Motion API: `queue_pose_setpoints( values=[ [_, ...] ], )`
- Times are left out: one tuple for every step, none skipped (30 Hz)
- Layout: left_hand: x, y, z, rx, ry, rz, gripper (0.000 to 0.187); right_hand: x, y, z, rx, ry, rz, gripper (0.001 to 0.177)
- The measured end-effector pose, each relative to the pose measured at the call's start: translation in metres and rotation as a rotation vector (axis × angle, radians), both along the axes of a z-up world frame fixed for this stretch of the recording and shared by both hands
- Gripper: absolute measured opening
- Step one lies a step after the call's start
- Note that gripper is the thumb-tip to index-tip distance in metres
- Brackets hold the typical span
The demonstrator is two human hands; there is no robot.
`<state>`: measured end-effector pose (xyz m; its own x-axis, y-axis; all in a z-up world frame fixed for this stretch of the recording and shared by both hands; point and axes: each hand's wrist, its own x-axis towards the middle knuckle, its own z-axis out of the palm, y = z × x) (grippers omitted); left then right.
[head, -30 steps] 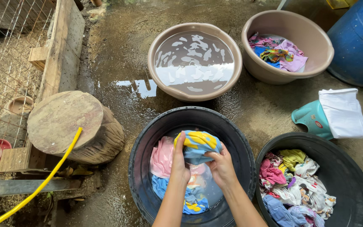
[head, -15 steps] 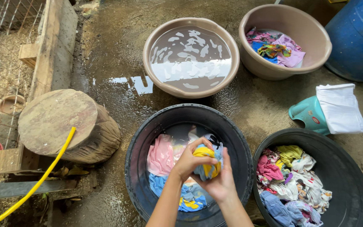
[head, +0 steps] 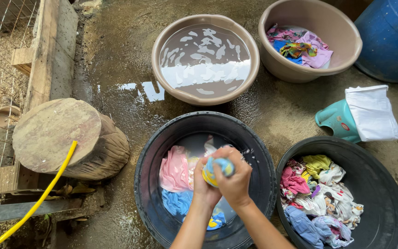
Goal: The person washes clothes by hand in a basin of water, scrubbing the fabric and wringing individual items before placing them into another basin.
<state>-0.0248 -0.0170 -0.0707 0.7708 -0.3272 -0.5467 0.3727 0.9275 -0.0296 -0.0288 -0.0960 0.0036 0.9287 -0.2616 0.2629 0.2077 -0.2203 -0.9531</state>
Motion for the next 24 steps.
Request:
queue_pose_setpoints(
  values=[
    [0.000,0.002,0.001,0.001,0.000,0.002,0.031,-0.002,-0.003,0.013,-0.186,-0.165,0.103,0.016],
    [-0.001,0.006,-0.001,0.011,-0.084,-0.090,0.031,-0.004,-0.006,0.023,-0.373,-0.329,0.207,0.018],
    [-0.002,0.009,-0.003,0.020,-0.166,-0.181,0.031,-0.006,-0.010,0.033,-0.371,-0.330,0.211,0.018],
    [-0.002,0.011,-0.006,0.022,-0.165,-0.178,0.031,-0.008,-0.015,0.042,-0.455,-0.384,0.287,0.020],
    [-0.003,0.012,-0.009,0.030,-0.193,-0.194,0.027,-0.010,-0.017,0.049,-0.538,-0.441,0.363,0.022],
    [-0.001,0.014,-0.010,0.048,-0.234,-0.241,0.024,-0.012,-0.018,0.055,-0.534,-0.444,0.366,0.022],
    [0.002,0.016,-0.010,0.072,-0.298,-0.308,0.021,-0.015,-0.020,0.060,-0.636,-0.548,0.421,0.024],
    [0.005,0.017,-0.008,0.115,-0.389,-0.400,0.018,-0.017,-0.021,0.063,-0.737,-0.652,0.476,0.027],
    [0.008,0.019,-0.003,0.146,-0.468,-0.476,0.015,-0.018,-0.021,0.066,-0.736,-0.652,0.475,0.027],
    [0.012,0.020,0.003,0.189,-0.542,-0.580,0.012,-0.021,-0.022,0.068,-0.799,-0.737,0.536,0.026],
    [0.016,0.017,0.010,0.233,-0.614,-0.679,0.010,-0.025,-0.023,0.069,-0.864,-0.820,0.599,0.027],
    [0.020,0.016,0.018,0.274,-0.681,-0.768,0.009,-0.029,-0.025,0.069,-0.866,-0.820,0.599,0.027],
    [0.023,0.015,0.027,0.311,-0.755,-0.844,0.009,-0.034,-0.028,0.068,-0.946,-0.904,0.622,0.026],
    [0.024,0.015,0.035,0.339,-0.782,-0.920,0.011,-0.039,-0.029,0.067,-1.026,-0.988,0.644,0.026],
    [0.025,0.014,0.042,0.366,-0.821,-0.990,0.013,-0.043,-0.028,0.062,-1.028,-0.988,0.646,0.026],
    [0.024,0.014,0.048,0.375,-0.831,-1.075,0.015,-0.047,-0.023,0.055,-1.094,-1.027,0.626,0.027],
    [0.026,0.014,0.053,0.392,-0.834,-1.151,0.018,-0.050,-0.018,0.048,-1.158,-1.067,0.606,0.029],
    [0.026,0.015,0.058,0.409,-0.839,-1.252,0.020,-0.052,-0.015,0.042,-1.159,-1.068,0.609,0.029],
    [0.027,0.015,0.061,0.411,-0.839,-1.250,0.020,-0.053,-0.011,0.035,-1.190,-1.064,0.634,0.031],
    [0.028,0.015,0.064,0.537,-0.929,-1.297,0.019,-0.054,-0.008,0.029,-1.222,-1.061,0.660,0.033],
    [0.027,0.014,0.065,0.660,-1.015,-1.341,0.019,-0.055,-0.008,0.023,-1.222,-1.058,0.663,0.033],
    [0.025,0.014,0.067,0.657,-1.014,-1.341,0.019,-0.054,-0.008,0.017,-1.248,-1.059,0.681,0.039],
    [0.026,0.017,0.069,0.839,-1.030,-1.366,0.017,-0.053,-0.006,0.010,-1.277,-1.061,0.694,0.046],
    [0.027,0.019,0.070,1.022,-1.041,-1.384,0.017,-0.053,-0.003,0.003,-1.279,-1.060,0.691,0.046]
  ],
)
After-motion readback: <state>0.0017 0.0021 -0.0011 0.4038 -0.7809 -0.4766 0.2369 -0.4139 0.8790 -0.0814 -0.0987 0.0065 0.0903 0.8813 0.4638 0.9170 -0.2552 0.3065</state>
